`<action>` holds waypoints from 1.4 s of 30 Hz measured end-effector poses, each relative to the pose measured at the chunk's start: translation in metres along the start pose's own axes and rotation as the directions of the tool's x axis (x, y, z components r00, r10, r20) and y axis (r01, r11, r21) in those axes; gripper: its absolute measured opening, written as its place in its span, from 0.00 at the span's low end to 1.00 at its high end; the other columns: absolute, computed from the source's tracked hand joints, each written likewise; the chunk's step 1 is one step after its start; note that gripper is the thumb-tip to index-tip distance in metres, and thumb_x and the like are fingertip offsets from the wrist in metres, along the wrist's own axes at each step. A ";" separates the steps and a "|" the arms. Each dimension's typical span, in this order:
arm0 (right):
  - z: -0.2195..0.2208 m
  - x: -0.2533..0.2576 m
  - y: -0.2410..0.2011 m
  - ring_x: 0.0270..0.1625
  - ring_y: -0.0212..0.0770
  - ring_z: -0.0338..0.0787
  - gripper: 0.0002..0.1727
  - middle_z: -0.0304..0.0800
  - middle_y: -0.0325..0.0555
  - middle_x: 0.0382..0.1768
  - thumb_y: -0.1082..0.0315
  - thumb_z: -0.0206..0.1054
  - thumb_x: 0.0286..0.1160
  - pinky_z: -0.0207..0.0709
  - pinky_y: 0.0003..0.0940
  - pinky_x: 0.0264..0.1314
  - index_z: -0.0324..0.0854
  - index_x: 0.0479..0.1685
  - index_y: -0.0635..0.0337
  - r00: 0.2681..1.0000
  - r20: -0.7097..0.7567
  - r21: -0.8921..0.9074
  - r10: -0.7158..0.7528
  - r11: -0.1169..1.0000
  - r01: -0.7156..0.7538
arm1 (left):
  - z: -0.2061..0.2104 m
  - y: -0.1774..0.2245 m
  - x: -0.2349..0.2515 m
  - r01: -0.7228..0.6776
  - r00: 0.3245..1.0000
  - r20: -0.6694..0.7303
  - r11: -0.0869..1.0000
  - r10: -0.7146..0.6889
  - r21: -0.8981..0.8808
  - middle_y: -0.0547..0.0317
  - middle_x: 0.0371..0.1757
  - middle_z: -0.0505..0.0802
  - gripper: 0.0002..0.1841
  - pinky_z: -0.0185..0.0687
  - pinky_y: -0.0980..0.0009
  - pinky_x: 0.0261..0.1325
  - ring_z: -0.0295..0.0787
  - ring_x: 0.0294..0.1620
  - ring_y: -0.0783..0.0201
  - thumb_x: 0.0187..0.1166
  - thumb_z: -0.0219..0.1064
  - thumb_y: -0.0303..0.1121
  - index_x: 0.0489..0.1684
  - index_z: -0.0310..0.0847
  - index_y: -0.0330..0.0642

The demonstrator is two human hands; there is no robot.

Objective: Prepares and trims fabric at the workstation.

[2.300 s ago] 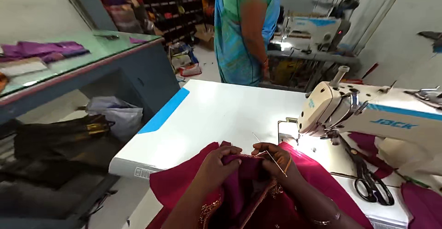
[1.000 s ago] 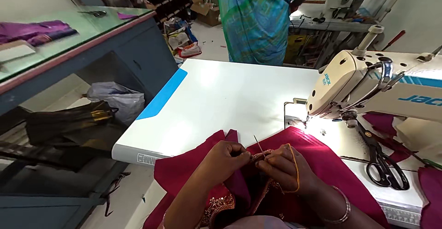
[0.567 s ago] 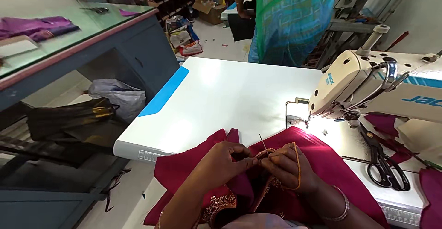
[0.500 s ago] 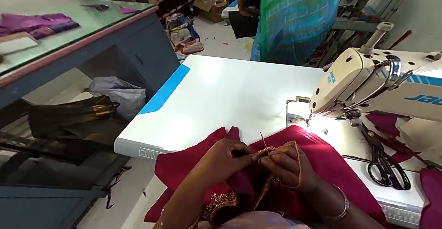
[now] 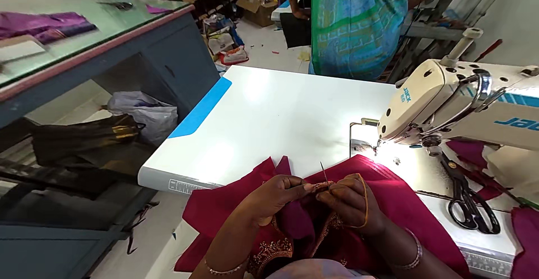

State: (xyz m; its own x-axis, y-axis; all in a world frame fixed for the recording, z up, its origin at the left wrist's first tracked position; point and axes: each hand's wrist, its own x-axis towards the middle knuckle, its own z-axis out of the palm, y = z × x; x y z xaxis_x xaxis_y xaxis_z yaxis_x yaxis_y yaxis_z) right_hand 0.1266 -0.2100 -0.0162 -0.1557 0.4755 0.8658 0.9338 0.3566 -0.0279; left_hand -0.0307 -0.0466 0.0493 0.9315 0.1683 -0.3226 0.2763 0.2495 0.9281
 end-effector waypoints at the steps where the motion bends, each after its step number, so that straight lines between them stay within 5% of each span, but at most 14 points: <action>1: 0.001 0.000 0.000 0.54 0.36 0.80 0.07 0.80 0.41 0.46 0.72 0.61 0.83 0.71 0.29 0.65 0.84 0.48 0.54 1.000 -0.005 -0.001 0.019 1.000 -0.019 | 0.000 -0.002 0.000 -0.007 1.000 0.003 1.000 0.007 -0.013 0.66 0.28 0.92 0.13 0.83 0.81 0.37 0.87 0.29 0.78 0.87 0.60 0.28 0.33 0.89 0.43; 13: 0.012 -0.002 -0.005 0.52 0.31 0.80 0.06 0.80 0.36 0.41 0.70 0.64 0.81 0.71 0.22 0.65 0.86 0.42 0.51 0.975 -0.086 0.080 0.206 0.977 -0.199 | 0.002 -0.028 0.009 0.016 0.998 0.069 0.965 0.003 -0.263 0.66 0.34 0.94 0.15 0.89 0.78 0.44 0.92 0.36 0.76 0.88 0.52 0.30 0.41 0.88 0.48; 16: 0.011 -0.002 -0.006 0.52 0.31 0.80 0.05 0.81 0.36 0.41 0.69 0.65 0.81 0.71 0.23 0.66 0.86 0.43 0.50 0.968 -0.095 0.070 0.234 0.971 -0.228 | 0.004 -0.027 0.011 -0.103 0.995 -0.002 0.981 0.104 -0.166 0.65 0.35 0.92 0.08 0.86 0.78 0.43 0.90 0.35 0.76 0.87 0.56 0.27 0.54 0.76 0.48; 20: 0.012 -0.001 -0.005 0.52 0.31 0.80 0.05 0.81 0.36 0.41 0.69 0.66 0.80 0.71 0.24 0.65 0.87 0.43 0.50 0.968 -0.100 0.056 0.232 0.972 -0.228 | 0.008 -0.027 0.009 -0.255 0.956 -0.168 0.964 0.240 -0.076 0.62 0.33 0.90 0.06 0.83 0.79 0.41 0.86 0.33 0.74 0.80 0.64 0.21 0.43 0.85 0.43; 30: 0.013 -0.001 -0.007 0.52 0.30 0.79 0.05 0.80 0.35 0.41 0.68 0.66 0.80 0.69 0.25 0.64 0.87 0.44 0.49 0.971 -0.108 0.021 0.214 0.977 -0.213 | 0.010 -0.038 0.005 -0.324 0.932 -0.194 0.944 0.307 -0.062 0.62 0.33 0.94 0.09 0.87 0.79 0.44 0.90 0.34 0.74 0.67 0.74 0.19 0.42 0.91 0.39; 36: -0.008 0.013 -0.010 0.51 0.26 0.85 0.03 0.86 0.34 0.43 0.66 0.71 0.78 0.78 0.20 0.60 0.88 0.45 0.51 0.916 0.088 0.234 0.391 0.886 -0.400 | 0.014 -0.036 0.003 -0.356 0.905 -0.252 0.934 0.342 -0.012 0.60 0.32 0.95 0.11 0.87 0.79 0.41 0.90 0.32 0.73 0.63 0.76 0.17 0.40 0.92 0.37; 39: -0.030 0.025 -0.013 0.44 0.22 0.89 0.12 0.89 0.32 0.44 0.58 0.59 0.90 0.86 0.19 0.50 0.85 0.58 0.50 0.849 0.118 0.400 0.515 0.758 -0.515 | 0.015 -0.034 0.002 -0.347 0.902 -0.262 0.937 0.342 0.031 0.61 0.32 0.95 0.11 0.87 0.80 0.39 0.90 0.31 0.75 0.62 0.77 0.18 0.41 0.92 0.39; 42: -0.043 0.031 -0.019 0.36 0.17 0.86 0.23 0.89 0.26 0.35 0.46 0.47 0.92 0.81 0.13 0.39 0.86 0.62 0.45 0.816 0.102 0.480 0.570 0.690 -0.542 | 0.015 -0.032 0.002 -0.325 0.909 -0.265 0.945 0.322 0.033 0.62 0.31 0.95 0.11 0.86 0.81 0.38 0.89 0.30 0.75 0.62 0.77 0.17 0.40 0.92 0.39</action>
State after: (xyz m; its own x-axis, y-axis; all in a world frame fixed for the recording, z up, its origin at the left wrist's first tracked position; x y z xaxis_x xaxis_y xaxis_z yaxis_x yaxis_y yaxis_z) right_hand 0.1181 -0.2368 0.0322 0.3721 0.6726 0.6396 0.5743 0.3745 -0.7280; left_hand -0.0341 -0.0689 0.0215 0.8727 0.4863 -0.0440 -0.0336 0.1497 0.9882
